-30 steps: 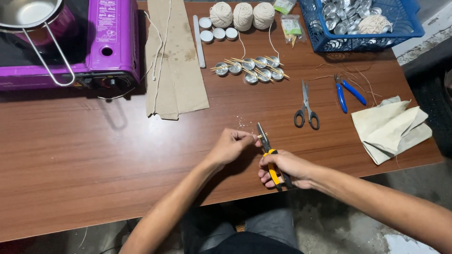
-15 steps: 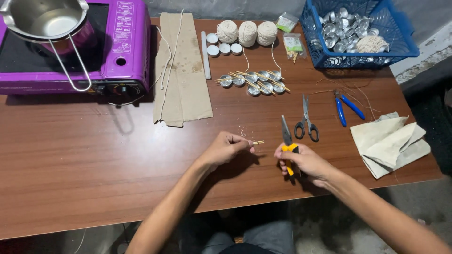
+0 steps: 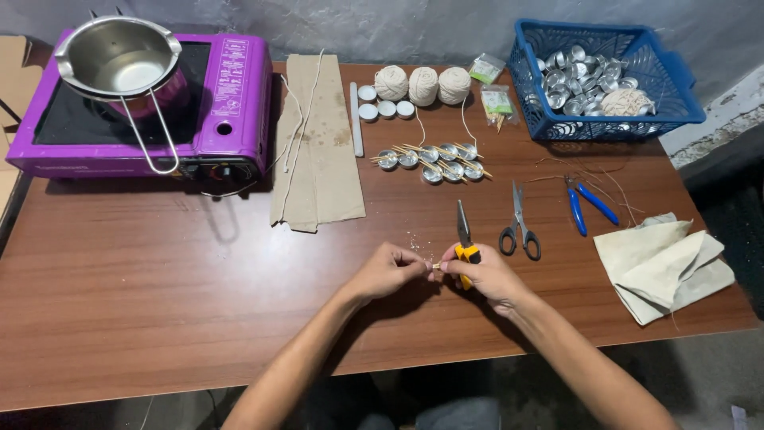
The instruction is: A person prepares candle wicks by bundling them together, wrapping them with thread, and using scissors and pliers to trim and secure the bundles.
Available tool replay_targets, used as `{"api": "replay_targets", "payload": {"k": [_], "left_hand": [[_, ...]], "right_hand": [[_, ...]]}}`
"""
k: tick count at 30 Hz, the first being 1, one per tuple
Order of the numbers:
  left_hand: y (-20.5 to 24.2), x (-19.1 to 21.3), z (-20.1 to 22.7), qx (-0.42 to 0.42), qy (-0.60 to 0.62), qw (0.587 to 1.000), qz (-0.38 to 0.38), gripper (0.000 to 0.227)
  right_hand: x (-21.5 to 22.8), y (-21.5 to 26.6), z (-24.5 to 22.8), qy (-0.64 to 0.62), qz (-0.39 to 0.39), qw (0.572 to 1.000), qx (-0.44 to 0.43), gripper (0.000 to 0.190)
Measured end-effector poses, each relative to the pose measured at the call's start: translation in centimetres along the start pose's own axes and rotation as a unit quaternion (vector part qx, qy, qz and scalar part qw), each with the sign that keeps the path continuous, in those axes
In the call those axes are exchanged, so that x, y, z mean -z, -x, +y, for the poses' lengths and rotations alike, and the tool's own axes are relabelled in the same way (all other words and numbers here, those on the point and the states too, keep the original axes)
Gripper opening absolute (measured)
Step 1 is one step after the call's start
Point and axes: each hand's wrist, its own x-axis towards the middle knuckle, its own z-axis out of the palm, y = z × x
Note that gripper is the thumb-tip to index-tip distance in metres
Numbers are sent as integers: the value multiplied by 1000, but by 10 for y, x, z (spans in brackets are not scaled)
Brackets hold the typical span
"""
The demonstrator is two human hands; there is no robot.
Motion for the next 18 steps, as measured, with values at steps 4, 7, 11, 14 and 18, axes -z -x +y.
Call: {"api": "replay_targets", "payload": {"k": [4, 7, 11, 14, 18], "left_hand": [[2, -2, 4, 9, -28, 1000, -2, 16], [11, -4, 12, 3, -64, 997, 31, 20], [25, -7, 36, -59, -164, 978, 118, 33], [76, -22, 82, -238, -137, 942, 193, 27], [157, -48, 144, -284, -18, 956, 71, 39]], "right_hand": [[4, -4, 4, -11, -2, 1000, -12, 21], [7, -4, 3, -22, 8, 1000, -6, 20], [16, -12, 5, -67, 22, 997, -15, 20], [32, -18, 5, -164, 7, 986, -33, 20], [44, -25, 16, -265, -84, 959, -53, 13]]}}
